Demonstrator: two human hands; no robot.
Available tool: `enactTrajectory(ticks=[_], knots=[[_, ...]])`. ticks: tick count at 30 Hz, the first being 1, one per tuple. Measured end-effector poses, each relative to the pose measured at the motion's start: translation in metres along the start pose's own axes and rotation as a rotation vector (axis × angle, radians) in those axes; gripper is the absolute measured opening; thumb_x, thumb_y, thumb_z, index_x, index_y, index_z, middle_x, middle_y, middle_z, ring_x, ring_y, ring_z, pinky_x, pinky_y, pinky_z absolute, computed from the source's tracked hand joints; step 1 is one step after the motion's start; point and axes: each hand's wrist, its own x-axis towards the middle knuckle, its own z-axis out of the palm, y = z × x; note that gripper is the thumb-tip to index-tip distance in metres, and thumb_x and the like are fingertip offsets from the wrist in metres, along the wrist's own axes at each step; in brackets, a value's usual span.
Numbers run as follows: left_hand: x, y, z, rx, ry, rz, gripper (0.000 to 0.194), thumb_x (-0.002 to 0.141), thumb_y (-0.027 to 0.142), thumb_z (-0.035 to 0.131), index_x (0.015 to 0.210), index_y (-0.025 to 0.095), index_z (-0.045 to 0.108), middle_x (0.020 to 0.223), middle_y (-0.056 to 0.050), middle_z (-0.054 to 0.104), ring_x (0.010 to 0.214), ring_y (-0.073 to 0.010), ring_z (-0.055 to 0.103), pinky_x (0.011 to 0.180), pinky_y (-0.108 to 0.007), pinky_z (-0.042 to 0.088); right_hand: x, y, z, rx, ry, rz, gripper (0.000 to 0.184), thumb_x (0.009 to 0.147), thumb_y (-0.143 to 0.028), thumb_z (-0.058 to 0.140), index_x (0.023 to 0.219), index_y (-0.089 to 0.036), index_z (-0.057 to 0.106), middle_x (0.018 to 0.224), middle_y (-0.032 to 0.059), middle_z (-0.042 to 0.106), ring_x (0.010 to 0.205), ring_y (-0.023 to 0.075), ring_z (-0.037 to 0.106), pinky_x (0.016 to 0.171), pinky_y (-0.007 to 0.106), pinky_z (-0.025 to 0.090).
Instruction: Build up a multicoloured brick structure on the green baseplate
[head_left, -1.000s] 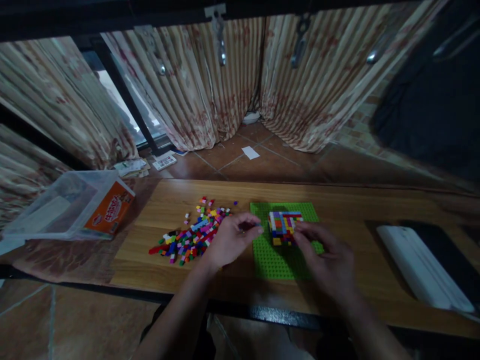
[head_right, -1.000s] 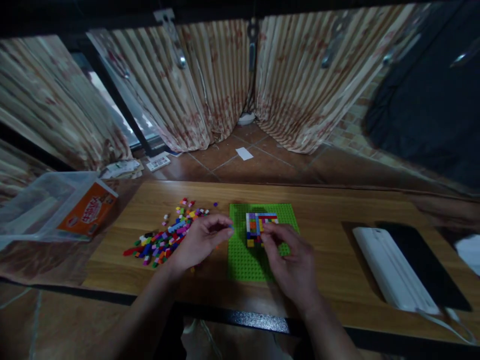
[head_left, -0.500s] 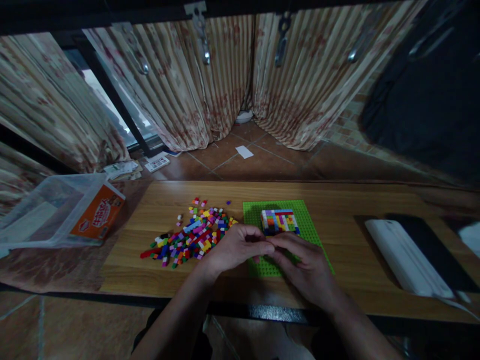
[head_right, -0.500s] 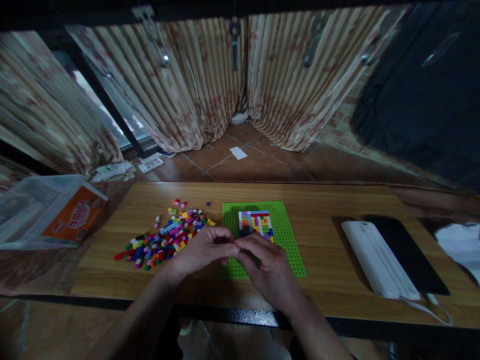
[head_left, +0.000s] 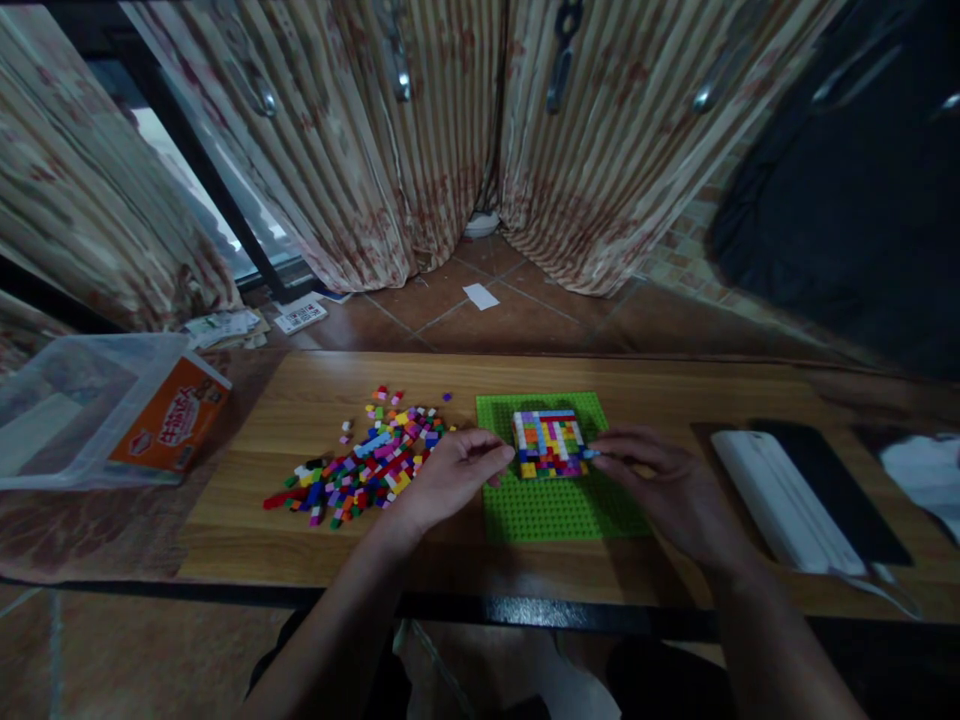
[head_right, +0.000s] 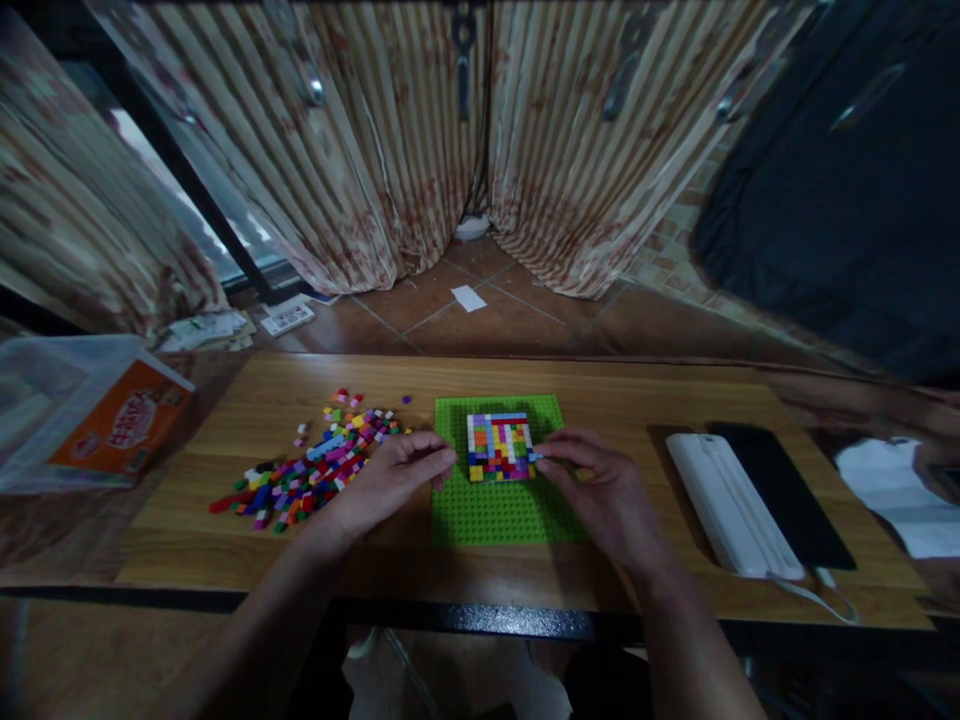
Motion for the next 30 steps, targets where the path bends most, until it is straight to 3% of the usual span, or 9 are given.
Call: enactTrajectory(ticks=[6,21,26,30], knots=[[0.001,0.000,0.001,-0.024,-0.003,-0.011,0.025,0.083,0.039,0.061,0.075,0.016,0.063,0.068,0.002,0.058,0.065,-0.0096,0.054,0.065,-0.023,0.043,0.005,0.006,0.010,0.044,-0.012,0.039,0.021,0.073,-0.048,0.075,0.085,-0.031,0.078,0.104,0.0041,0.064,0.101,0.0226,0.061,0.092,0.041,0.048],[-0.001,0.003,0.000,-0.036,-0.021,-0.035,0.021,0.081,0.035,0.062,0.082,0.015,0.065,0.072,0.001,0.060,0.065,-0.0089,0.054,0.064,-0.023,0.043,0.007,0.012,0.023,0.125,-0.006,0.095,0.014,0.071,-0.040,0.077,0.082,-0.031,0.077,0.108,0.0038,0.064,0.112,0.0238,0.058,0.099,0.044,0.043],[0.000,0.001,0.001,-0.014,-0.020,-0.029,0.021,0.081,0.036,0.062,0.083,0.015,0.066,0.071,0.001,0.060,0.065,-0.0094,0.054,0.064,-0.024,0.043,0.008,0.010,0.032,0.281,0.055,0.183,0.016,0.063,-0.039,0.081,0.073,-0.028,0.076,0.101,0.0034,0.066,0.101,0.0228,0.061,0.092,0.043,0.048],[-0.001,0.002,0.000,-0.002,-0.017,-0.037,0.022,0.081,0.037,0.062,0.084,0.016,0.066,0.071,0.001,0.061,0.064,-0.0097,0.054,0.063,-0.024,0.043,0.008,0.002,0.035,0.438,0.046,0.300,0.018,0.058,-0.033,0.083,0.070,-0.025,0.073,0.086,0.0001,0.068,0.082,0.0178,0.063,0.082,0.038,0.052]])
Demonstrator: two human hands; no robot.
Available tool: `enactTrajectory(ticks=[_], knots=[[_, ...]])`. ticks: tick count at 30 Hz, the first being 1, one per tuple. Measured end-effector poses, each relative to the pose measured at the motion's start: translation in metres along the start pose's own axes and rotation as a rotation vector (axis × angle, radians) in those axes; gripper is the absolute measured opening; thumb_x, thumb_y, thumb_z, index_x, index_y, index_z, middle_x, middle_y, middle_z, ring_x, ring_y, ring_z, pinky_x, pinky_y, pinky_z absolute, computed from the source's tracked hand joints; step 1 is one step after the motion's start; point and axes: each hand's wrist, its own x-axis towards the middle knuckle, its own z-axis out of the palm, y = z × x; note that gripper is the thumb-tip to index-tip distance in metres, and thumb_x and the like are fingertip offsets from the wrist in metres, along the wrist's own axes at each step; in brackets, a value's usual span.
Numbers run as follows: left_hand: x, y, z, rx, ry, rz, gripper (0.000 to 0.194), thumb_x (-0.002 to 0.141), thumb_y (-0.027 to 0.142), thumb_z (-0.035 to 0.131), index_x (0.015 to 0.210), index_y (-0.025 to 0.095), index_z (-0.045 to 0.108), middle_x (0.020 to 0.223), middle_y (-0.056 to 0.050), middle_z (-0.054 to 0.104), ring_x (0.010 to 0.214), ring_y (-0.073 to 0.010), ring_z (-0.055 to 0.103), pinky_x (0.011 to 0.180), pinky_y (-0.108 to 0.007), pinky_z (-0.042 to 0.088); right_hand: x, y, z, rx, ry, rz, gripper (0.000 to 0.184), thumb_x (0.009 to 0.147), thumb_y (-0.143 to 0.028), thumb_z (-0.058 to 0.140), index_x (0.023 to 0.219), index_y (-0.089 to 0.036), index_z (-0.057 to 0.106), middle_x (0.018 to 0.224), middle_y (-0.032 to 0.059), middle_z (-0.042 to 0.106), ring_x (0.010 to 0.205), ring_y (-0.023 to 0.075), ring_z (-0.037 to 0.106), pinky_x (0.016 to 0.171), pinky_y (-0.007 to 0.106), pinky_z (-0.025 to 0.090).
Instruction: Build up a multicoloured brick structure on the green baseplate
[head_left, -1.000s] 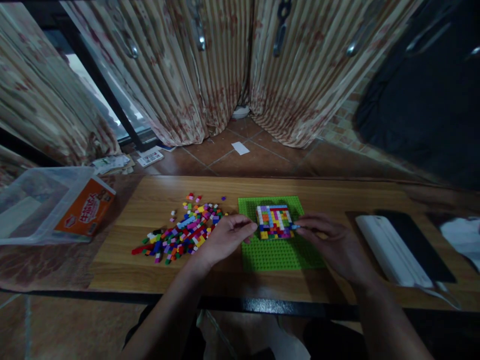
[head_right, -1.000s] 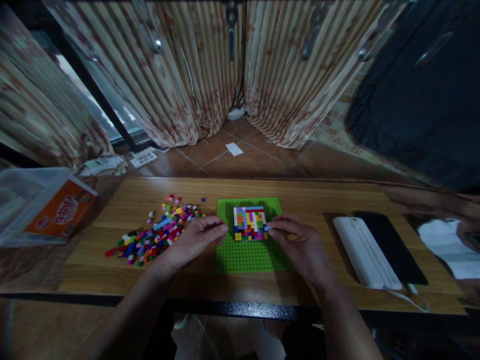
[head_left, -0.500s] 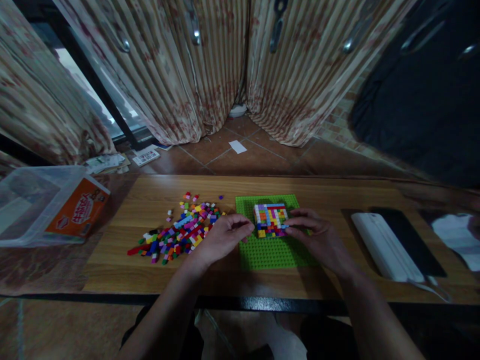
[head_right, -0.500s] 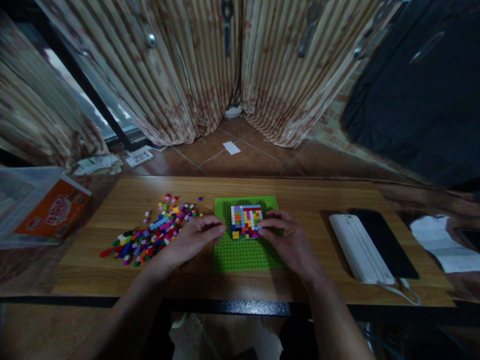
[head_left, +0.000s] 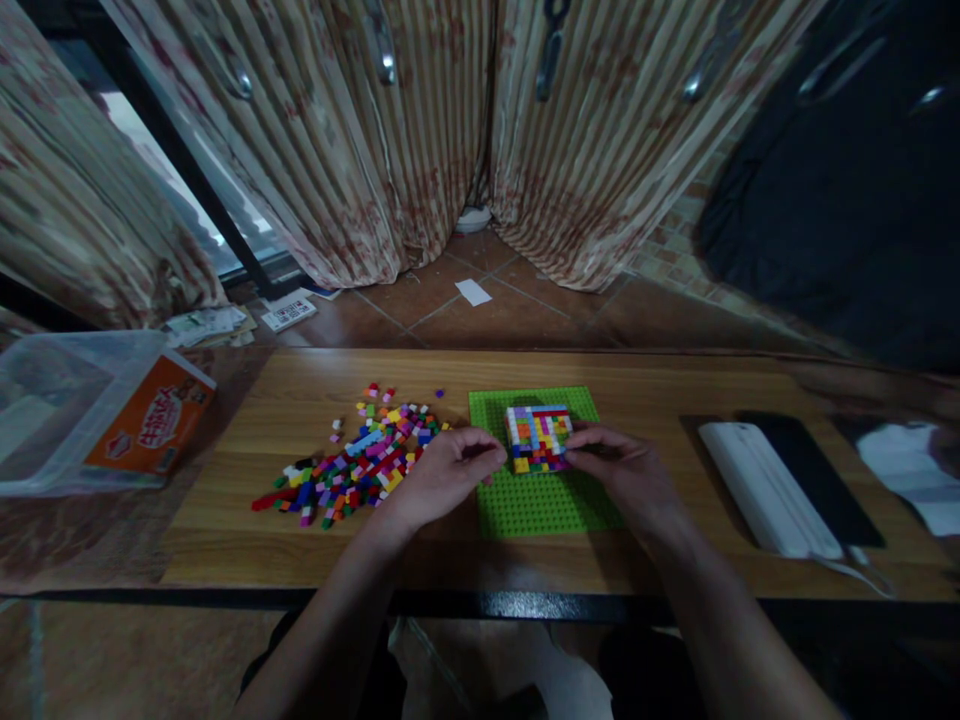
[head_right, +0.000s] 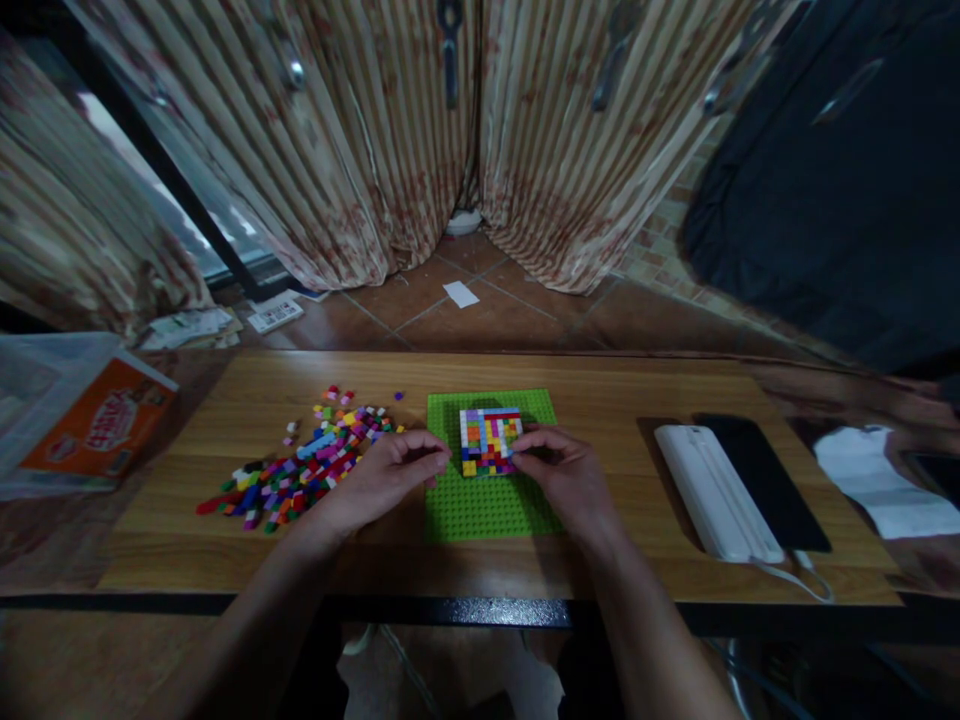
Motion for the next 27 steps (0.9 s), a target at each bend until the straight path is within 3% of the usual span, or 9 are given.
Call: enactTrajectory(ticks=[6,21,27], knots=[[-0.001,0.000,0.000,0.025,-0.001,-0.001,0.022,0.081,0.037,0.062,0.085,0.016,0.066,0.072,0.001,0.062,0.066,-0.0102,0.055,0.064,-0.024,0.043,-0.001,-0.002,0.003,0.070,0.053,0.094,0.025,0.053,-0.030,0.084,0.072,-0.023,0.069,0.075,-0.0019,0.067,0.070,0.0147,0.060,0.070,0.032,0.050],[-0.002,0.004,-0.005,-0.029,0.057,0.004,0.022,0.079,0.037,0.064,0.083,0.015,0.065,0.073,0.001,0.061,0.067,-0.0104,0.056,0.067,-0.024,0.045,0.001,0.003,-0.005,0.033,-0.002,0.090,0.031,0.054,-0.035,0.084,0.078,-0.022,0.069,0.079,0.0002,0.069,0.074,0.0170,0.061,0.072,0.034,0.048],[-0.004,0.009,-0.023,-0.011,0.186,0.027,0.029,0.079,0.043,0.065,0.082,0.014,0.065,0.070,0.001,0.060,0.064,-0.0103,0.053,0.062,-0.023,0.044,0.005,-0.004,-0.014,0.070,0.166,-0.037,0.011,0.061,-0.025,0.076,0.070,-0.024,0.068,0.089,0.0016,0.071,0.087,0.0190,0.063,0.076,0.033,0.048]])
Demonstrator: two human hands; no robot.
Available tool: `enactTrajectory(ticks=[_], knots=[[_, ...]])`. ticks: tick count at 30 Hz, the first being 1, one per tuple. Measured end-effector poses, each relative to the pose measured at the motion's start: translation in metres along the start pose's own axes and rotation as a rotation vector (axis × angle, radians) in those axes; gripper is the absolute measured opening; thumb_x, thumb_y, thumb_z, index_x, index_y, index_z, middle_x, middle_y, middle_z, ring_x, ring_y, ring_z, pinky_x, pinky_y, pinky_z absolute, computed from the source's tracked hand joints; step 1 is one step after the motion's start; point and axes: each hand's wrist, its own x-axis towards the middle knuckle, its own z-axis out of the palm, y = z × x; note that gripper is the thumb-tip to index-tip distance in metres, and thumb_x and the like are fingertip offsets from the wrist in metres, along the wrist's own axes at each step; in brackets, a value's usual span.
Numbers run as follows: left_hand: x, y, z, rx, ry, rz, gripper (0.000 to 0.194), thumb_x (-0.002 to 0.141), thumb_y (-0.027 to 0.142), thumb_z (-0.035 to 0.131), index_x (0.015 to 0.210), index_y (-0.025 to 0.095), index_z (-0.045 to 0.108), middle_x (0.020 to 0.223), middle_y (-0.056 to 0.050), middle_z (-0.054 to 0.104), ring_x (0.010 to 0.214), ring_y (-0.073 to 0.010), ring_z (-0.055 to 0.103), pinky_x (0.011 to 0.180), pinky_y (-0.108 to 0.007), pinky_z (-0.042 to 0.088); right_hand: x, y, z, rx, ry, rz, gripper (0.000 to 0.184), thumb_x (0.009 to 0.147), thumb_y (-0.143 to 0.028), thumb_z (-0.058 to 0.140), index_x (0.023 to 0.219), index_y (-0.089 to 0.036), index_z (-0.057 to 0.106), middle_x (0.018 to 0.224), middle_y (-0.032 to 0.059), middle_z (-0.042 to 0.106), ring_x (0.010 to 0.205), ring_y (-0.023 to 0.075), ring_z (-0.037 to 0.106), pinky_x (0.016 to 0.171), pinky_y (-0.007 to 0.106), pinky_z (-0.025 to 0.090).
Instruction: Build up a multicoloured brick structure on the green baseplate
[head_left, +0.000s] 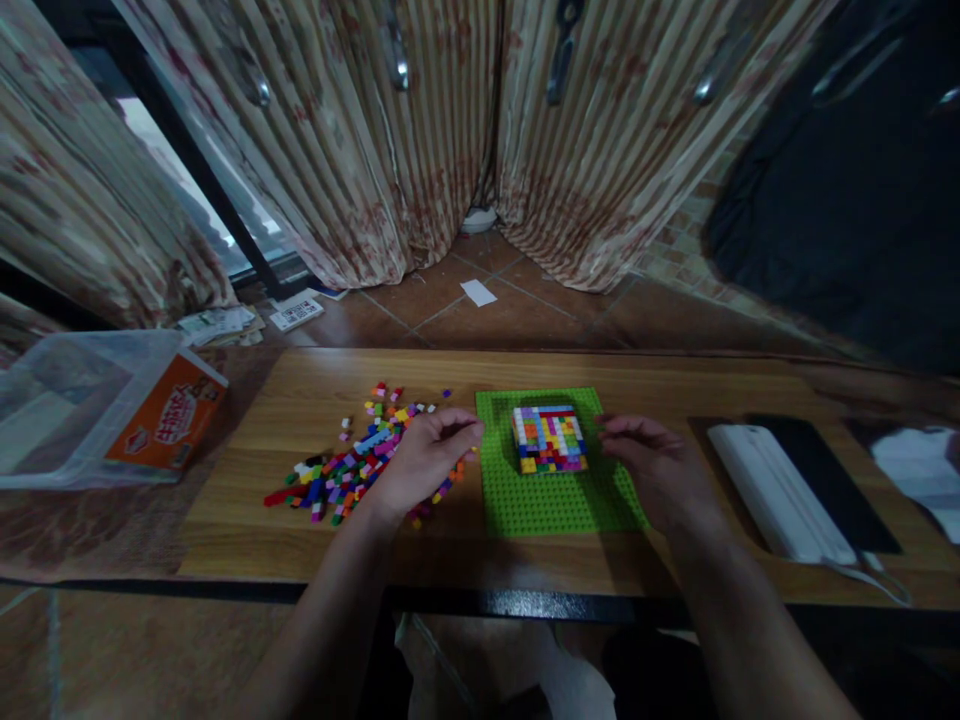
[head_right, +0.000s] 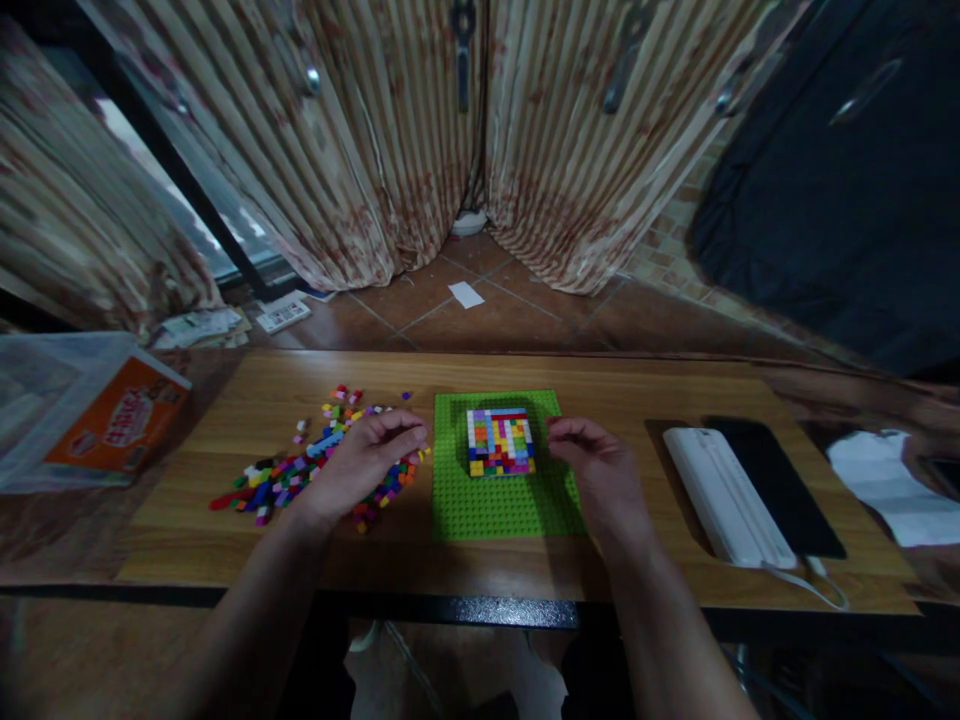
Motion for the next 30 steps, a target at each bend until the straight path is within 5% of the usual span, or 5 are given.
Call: enactTrajectory(ticks=[9,18,30], knots=[[-0.002,-0.010,-0.053,0.500,0.232,0.147,0.018,0.080,0.020,0.057,0.092,0.016,0.070,0.090,-0.006,0.071,0.083,-0.0169,0.064,0.079,-0.028,0.049,-0.004,0.002,0.007,-0.030,0.083,0.002,0.009,0.064,-0.026,0.075,0.071,-0.023,0.069,0.086,0.0019,0.071,0.075,0.0158,0.061,0.064,0.029,0.047],[-0.007,-0.005,-0.046,0.964,0.133,0.172,0.030,0.072,0.007,0.051,0.089,0.019,0.073,0.096,-0.007,0.070,0.092,-0.0207,0.064,0.086,-0.031,0.049,-0.005,0.005,0.006,-0.120,0.088,0.039,0.012,0.065,-0.031,0.076,0.075,-0.024,0.073,0.082,0.0020,0.072,0.070,0.0160,0.061,0.061,0.029,0.050],[-0.009,-0.006,-0.044,1.108,0.118,0.178,0.026,0.075,0.010,0.053,0.088,0.019,0.074,0.102,-0.010,0.066,0.100,-0.0240,0.059,0.095,-0.037,0.047,-0.005,0.006,0.009,-0.139,0.054,0.057,0.013,0.064,-0.031,0.078,0.074,-0.025,0.074,0.081,0.0015,0.073,0.075,0.0172,0.063,0.065,0.029,0.051]])
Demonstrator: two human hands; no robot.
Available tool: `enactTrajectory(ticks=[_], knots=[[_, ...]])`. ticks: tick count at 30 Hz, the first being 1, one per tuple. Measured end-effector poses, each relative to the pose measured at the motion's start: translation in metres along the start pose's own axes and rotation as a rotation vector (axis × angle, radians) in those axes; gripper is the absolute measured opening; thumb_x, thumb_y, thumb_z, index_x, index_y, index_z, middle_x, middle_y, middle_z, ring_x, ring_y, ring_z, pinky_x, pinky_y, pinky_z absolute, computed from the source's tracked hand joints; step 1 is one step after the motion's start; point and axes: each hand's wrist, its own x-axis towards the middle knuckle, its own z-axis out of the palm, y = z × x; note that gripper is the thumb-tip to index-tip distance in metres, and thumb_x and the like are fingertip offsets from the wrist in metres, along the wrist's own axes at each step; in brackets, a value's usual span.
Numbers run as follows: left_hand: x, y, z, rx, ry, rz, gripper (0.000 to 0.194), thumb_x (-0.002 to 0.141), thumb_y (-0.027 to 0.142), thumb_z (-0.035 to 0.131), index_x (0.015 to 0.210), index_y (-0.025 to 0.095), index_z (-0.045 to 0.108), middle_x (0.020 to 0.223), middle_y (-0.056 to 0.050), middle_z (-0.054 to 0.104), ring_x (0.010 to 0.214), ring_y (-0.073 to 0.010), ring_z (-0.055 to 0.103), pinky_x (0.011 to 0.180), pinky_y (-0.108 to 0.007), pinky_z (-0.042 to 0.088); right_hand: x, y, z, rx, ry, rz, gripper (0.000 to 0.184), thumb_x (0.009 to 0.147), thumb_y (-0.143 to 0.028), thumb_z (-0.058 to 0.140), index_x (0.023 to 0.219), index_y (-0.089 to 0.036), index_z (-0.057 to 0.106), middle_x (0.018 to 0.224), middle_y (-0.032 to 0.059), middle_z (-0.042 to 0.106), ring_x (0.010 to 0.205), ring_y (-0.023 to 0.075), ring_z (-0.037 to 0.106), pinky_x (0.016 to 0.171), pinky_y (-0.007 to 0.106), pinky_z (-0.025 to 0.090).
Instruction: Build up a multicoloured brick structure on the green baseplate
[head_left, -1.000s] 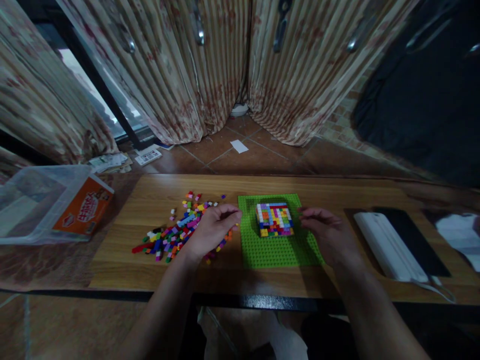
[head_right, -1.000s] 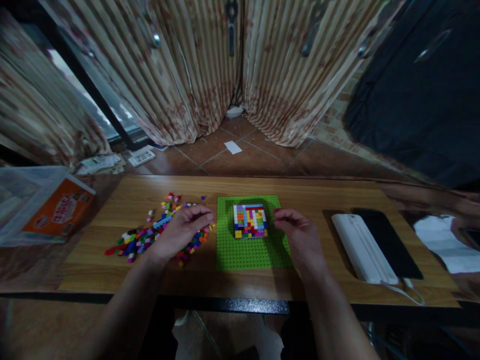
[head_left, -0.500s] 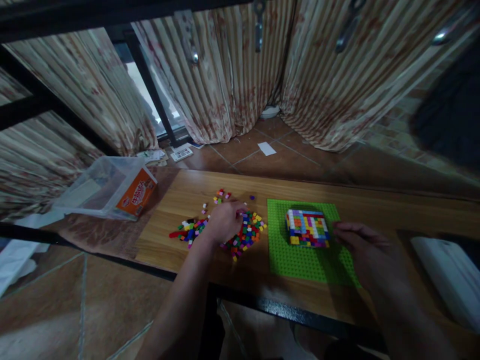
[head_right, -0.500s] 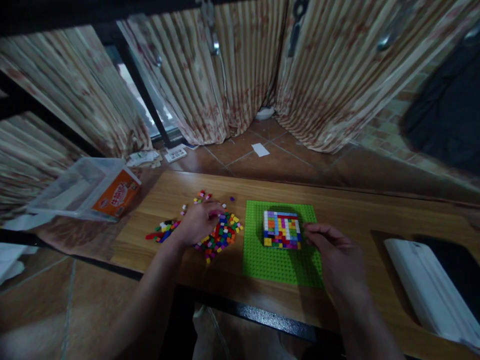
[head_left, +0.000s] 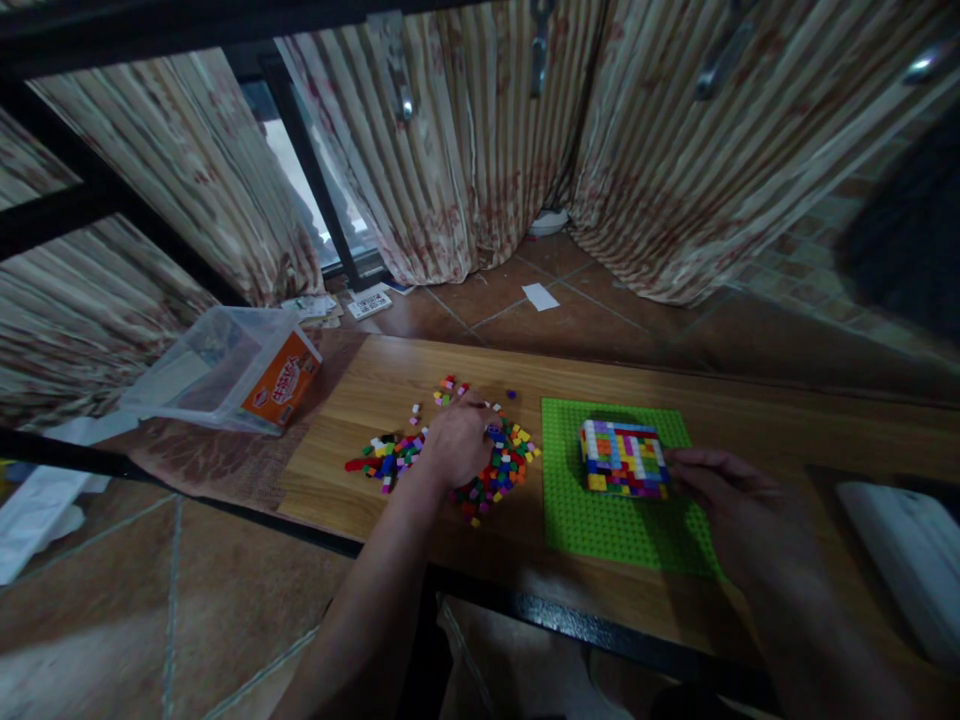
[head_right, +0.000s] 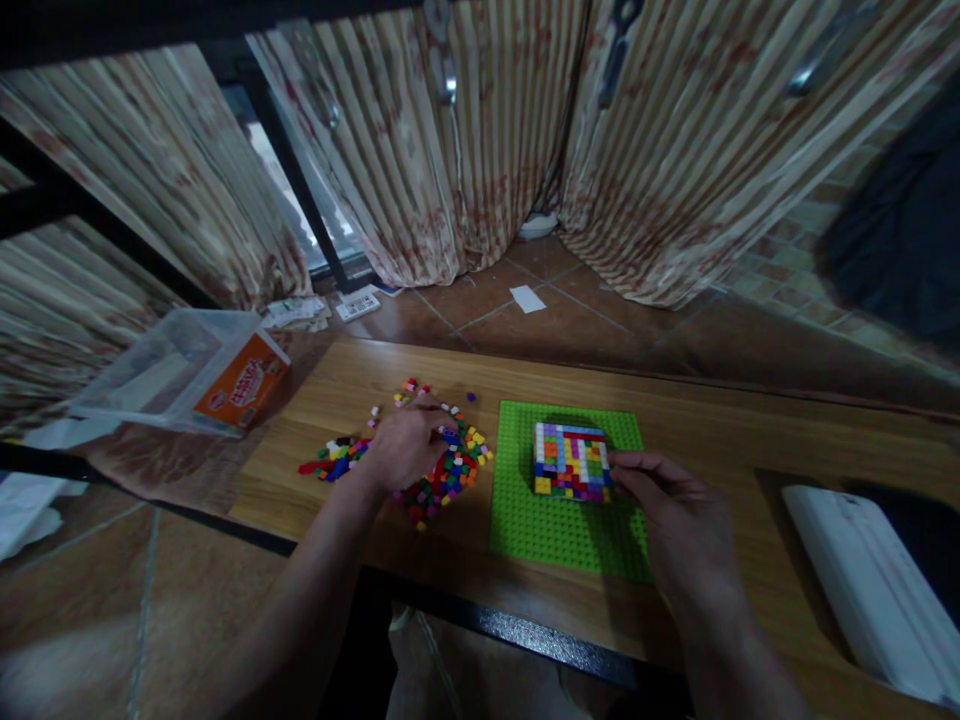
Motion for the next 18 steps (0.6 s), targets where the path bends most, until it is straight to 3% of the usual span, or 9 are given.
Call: enactTrajectory(ticks=[18], knots=[[0.0001,-0.0014,-0.0005,0.049,0.026,0.026,0.014,0.076,0.012,0.055,0.085,0.018,0.065,0.100,-0.009,0.065,0.100,-0.0238,0.058,0.095,-0.038,0.046,0.0005,-0.0006,0.0023,0.043,-0.002,0.005,0.014,0.061,-0.030,0.078,0.073,-0.023,0.074,0.079,0.0010,0.073,0.072,0.0152,0.063,0.063,0.026,0.051]])
